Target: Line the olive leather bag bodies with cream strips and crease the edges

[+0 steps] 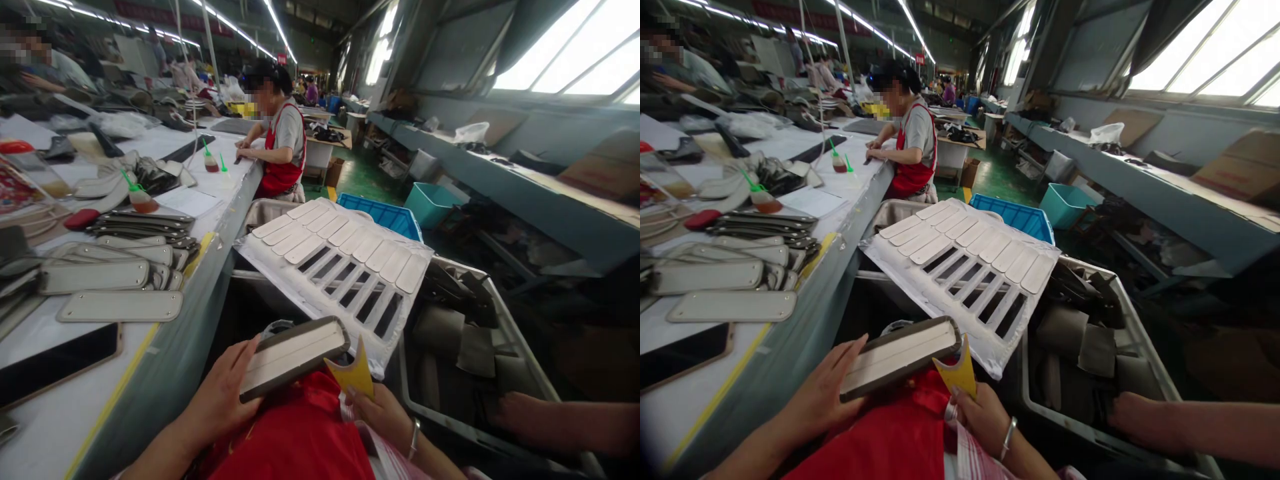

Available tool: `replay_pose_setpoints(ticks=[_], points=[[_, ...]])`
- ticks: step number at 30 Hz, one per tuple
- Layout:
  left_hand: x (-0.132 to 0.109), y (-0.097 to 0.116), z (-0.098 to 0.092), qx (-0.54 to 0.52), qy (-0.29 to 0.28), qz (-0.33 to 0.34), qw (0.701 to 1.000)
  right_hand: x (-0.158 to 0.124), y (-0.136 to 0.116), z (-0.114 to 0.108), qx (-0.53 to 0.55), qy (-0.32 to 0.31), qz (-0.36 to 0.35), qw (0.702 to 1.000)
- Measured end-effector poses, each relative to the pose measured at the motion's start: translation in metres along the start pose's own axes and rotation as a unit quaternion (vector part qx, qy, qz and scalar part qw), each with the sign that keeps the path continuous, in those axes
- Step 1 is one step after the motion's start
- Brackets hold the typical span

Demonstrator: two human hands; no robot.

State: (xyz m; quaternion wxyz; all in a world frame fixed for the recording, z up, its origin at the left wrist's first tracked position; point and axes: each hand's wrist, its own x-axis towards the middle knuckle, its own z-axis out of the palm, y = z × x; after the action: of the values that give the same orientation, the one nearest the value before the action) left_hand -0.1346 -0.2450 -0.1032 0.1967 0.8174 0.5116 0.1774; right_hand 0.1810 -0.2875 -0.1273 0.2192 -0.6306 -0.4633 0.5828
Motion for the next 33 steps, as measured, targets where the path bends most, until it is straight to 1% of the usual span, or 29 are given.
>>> replay_pose_setpoints(ticks=[3, 5, 7, 10, 13, 16, 18, 21, 23, 25, 29, 33], points=[[0.012, 0.013, -0.001, 0.055, -0.042, -0.001, 0.998, -0.003, 0.002, -0.003, 0.001, -0.014, -0.014, 1.0], [0.025, 0.024, 0.0, 0.096, -0.071, -0.014, 0.993, -0.005, 0.001, -0.004, 0.001, -0.022, -0.027, 0.999], [0.04, 0.034, 0.003, 0.125, -0.087, -0.014, 0.988, -0.008, -0.001, -0.006, 0.008, -0.025, -0.04, 0.999], [0.061, 0.045, 0.011, 0.113, -0.093, -0.004, 0.989, -0.012, -0.005, -0.007, 0.034, -0.022, -0.045, 0.998], [0.073, 0.051, 0.02, 0.082, -0.1, -0.003, 0.992, -0.015, -0.008, -0.008, 0.081, -0.025, -0.034, 0.996], [0.074, 0.055, 0.026, 0.071, -0.093, -0.002, 0.993, -0.011, -0.008, -0.015, 0.127, -0.008, -0.023, 0.992], [0.07, 0.057, 0.029, 0.068, -0.085, -0.002, 0.994, -0.001, -0.008, -0.025, 0.145, 0.035, -0.036, 0.988], [0.062, 0.06, 0.03, 0.061, -0.078, 0.001, 0.995, 0.022, -0.013, -0.041, 0.171, 0.113, -0.087, 0.975], [0.059, 0.062, 0.029, 0.06, -0.076, 0.004, 0.995, 0.039, -0.019, -0.048, 0.18, 0.138, -0.102, 0.968], [0.057, 0.064, 0.029, 0.064, -0.078, 0.004, 0.995, 0.053, -0.027, -0.051, 0.183, 0.119, -0.098, 0.971], [0.055, 0.064, 0.034, 0.085, -0.076, 0.017, 0.993, 0.064, -0.038, -0.048, 0.193, 0.04, -0.095, 0.976], [0.053, 0.063, 0.04, 0.127, -0.054, 0.046, 0.989, 0.064, -0.039, -0.045, 0.2, 0.031, -0.072, 0.977]])
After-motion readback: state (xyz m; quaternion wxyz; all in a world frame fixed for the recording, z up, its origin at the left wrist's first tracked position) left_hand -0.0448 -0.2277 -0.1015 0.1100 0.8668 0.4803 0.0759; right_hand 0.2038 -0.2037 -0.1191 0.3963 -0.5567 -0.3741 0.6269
